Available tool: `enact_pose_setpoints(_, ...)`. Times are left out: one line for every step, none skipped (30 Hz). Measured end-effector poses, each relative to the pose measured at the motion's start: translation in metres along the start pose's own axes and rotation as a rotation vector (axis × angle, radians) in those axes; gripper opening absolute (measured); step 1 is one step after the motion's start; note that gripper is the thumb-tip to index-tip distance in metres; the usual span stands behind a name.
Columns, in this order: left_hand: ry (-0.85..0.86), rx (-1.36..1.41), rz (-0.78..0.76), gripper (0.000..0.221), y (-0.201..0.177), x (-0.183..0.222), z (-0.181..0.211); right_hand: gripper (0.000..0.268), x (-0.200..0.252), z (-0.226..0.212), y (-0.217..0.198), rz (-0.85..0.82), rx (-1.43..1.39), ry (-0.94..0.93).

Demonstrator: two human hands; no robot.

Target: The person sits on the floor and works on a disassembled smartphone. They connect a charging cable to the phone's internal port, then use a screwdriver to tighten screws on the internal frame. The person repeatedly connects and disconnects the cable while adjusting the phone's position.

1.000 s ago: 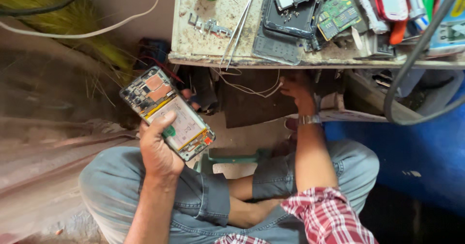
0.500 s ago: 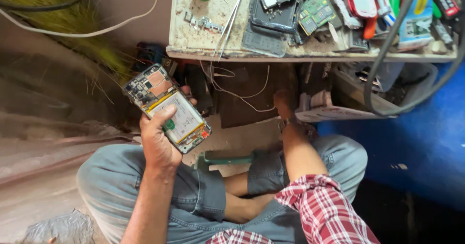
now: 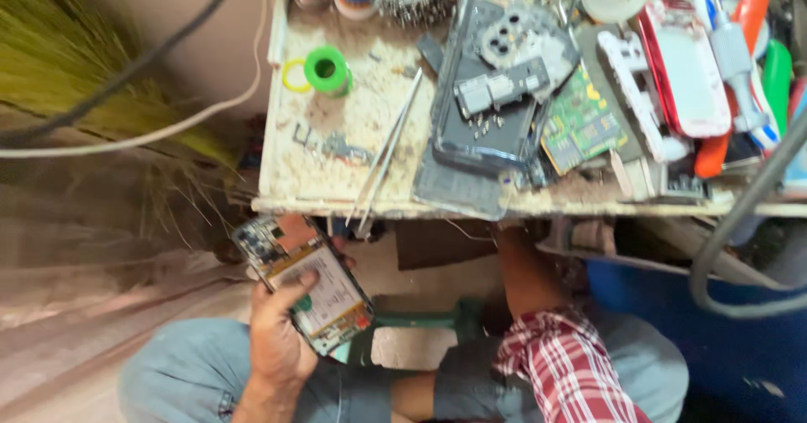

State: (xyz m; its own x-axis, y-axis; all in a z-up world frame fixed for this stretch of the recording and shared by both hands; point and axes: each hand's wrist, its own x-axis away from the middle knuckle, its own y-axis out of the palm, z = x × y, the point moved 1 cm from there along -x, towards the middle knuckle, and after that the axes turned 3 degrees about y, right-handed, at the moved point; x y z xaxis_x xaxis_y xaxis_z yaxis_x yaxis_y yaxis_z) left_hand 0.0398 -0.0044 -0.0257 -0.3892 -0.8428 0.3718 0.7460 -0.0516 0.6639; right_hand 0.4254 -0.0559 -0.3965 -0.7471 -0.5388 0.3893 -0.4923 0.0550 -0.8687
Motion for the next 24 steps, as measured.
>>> enact_pose_setpoints(-0.011, 0.003, 0.003, 0.05, 0.0, -0.001, 0.0, 0.026, 0.0, -0.002, 0.0, 0.007, 0.015, 0.003)
enact_pose_setpoints(-0.012, -0.006, 0.008, 0.051, 0.0, -0.002, -0.001, 0.026, 0.002, -0.002, 0.0, 0.014, 0.024, 0.005)
enact_pose_setpoints(-0.014, -0.015, 0.013, 0.051, 0.0, -0.004, -0.003, 0.026, 0.004, -0.001, 0.0, 0.02, 0.028, 0.009)
enact_pose_setpoints(-0.019, -0.021, 0.018, 0.052, -0.001, -0.005, -0.004, 0.026, 0.006, -0.001, -0.001, 0.025, 0.04, 0.011)
enact_pose_setpoints(-0.022, -0.011, 0.022, 0.051, -0.002, -0.004, -0.005, 0.026, 0.009, 0.0, -0.002, 0.031, 0.049, 0.012)
enact_pose_setpoints(-0.028, -0.002, 0.02, 0.051, -0.002, -0.005, -0.005, 0.026, 0.012, 0.0, -0.003, 0.047, 0.055, 0.015)
enact_pose_setpoints(-0.033, 0.006, 0.018, 0.051, -0.002, -0.005, -0.005, 0.026, 0.014, -0.002, -0.004, 0.057, 0.055, 0.015)
enact_pose_setpoints(-0.032, 0.024, 0.019, 0.051, -0.003, -0.004, -0.004, 0.026, 0.016, -0.004, -0.006, 0.072, 0.059, 0.012)
enact_pose_setpoints(-0.031, 0.041, 0.02, 0.051, -0.004, -0.004, -0.002, 0.026, 0.02, -0.007, -0.006, 0.084, 0.063, 0.008)
enact_pose_setpoints(-0.029, 0.063, 0.022, 0.052, -0.005, -0.004, -0.001, 0.026, 0.021, -0.011, -0.01, 0.099, 0.064, -0.009)
enact_pose_setpoints(-0.057, 0.143, -0.022, 0.053, -0.006, -0.003, 0.001, 0.026, 0.025, -0.013, -0.014, 0.125, 0.062, -0.017)
enact_pose_setpoints(-0.085, 0.222, -0.072, 0.054, -0.007, -0.003, 0.003, 0.026, 0.029, -0.017, -0.02, 0.151, 0.058, -0.032)
enact_pose_setpoints(-0.113, 0.301, -0.122, 0.055, -0.007, -0.002, 0.005, 0.026, 0.035, -0.021, -0.029, 0.178, 0.053, -0.048)
enact_pose_setpoints(-0.099, 0.275, -0.078, 0.057, -0.007, -0.002, 0.007, 0.026, 0.043, -0.025, -0.037, 0.211, 0.044, -0.059)
enact_pose_setpoints(-0.085, 0.25, -0.033, 0.058, -0.007, -0.001, 0.009, 0.026, 0.053, -0.031, -0.047, 0.235, 0.024, -0.077)
enact_pose_setpoints(-0.066, 0.225, 0.008, 0.06, -0.007, 0.0, 0.01, 0.026, 0.065, -0.039, -0.057, 0.264, 0.01, -0.096)
enact_pose_setpoints(-0.052, 0.24, -0.01, 0.058, -0.008, 0.001, 0.012, 0.026, 0.082, -0.05, -0.07, 0.273, -0.054, -0.148)
enact_pose_setpoints(-0.041, 0.256, -0.026, 0.057, -0.009, 0.002, 0.014, 0.026, 0.104, -0.062, -0.084, 0.284, -0.127, -0.212)
enact_pose_setpoints(-0.029, 0.271, -0.043, 0.055, -0.01, 0.003, 0.015, 0.026, 0.129, -0.074, -0.101, 0.285, -0.216, -0.273)
enact_pose_setpoints(0.004, 0.267, -0.031, 0.054, -0.01, 0.004, 0.017, 0.026, 0.157, -0.089, -0.12, 0.315, -0.318, -0.407)
enact_pose_setpoints(0.037, 0.263, -0.02, 0.052, -0.01, 0.004, 0.018, 0.026, 0.187, -0.104, -0.141, 0.335, -0.43, -0.546)
enact_pose_setpoints(0.064, 0.259, -0.005, 0.051, -0.009, 0.005, 0.018, 0.026, 0.222, -0.116, -0.162, 0.34, -0.541, -0.701)
enact_pose_setpoints(0.076, 0.278, 0.007, 0.049, -0.009, 0.004, 0.018, 0.026, 0.252, -0.129, -0.183, 0.293, -0.551, -0.66)
enact_pose_setpoints(0.088, 0.298, 0.028, 0.048, -0.009, 0.003, 0.017, 0.025, 0.281, -0.141, -0.201, 0.238, -0.559, -0.618)
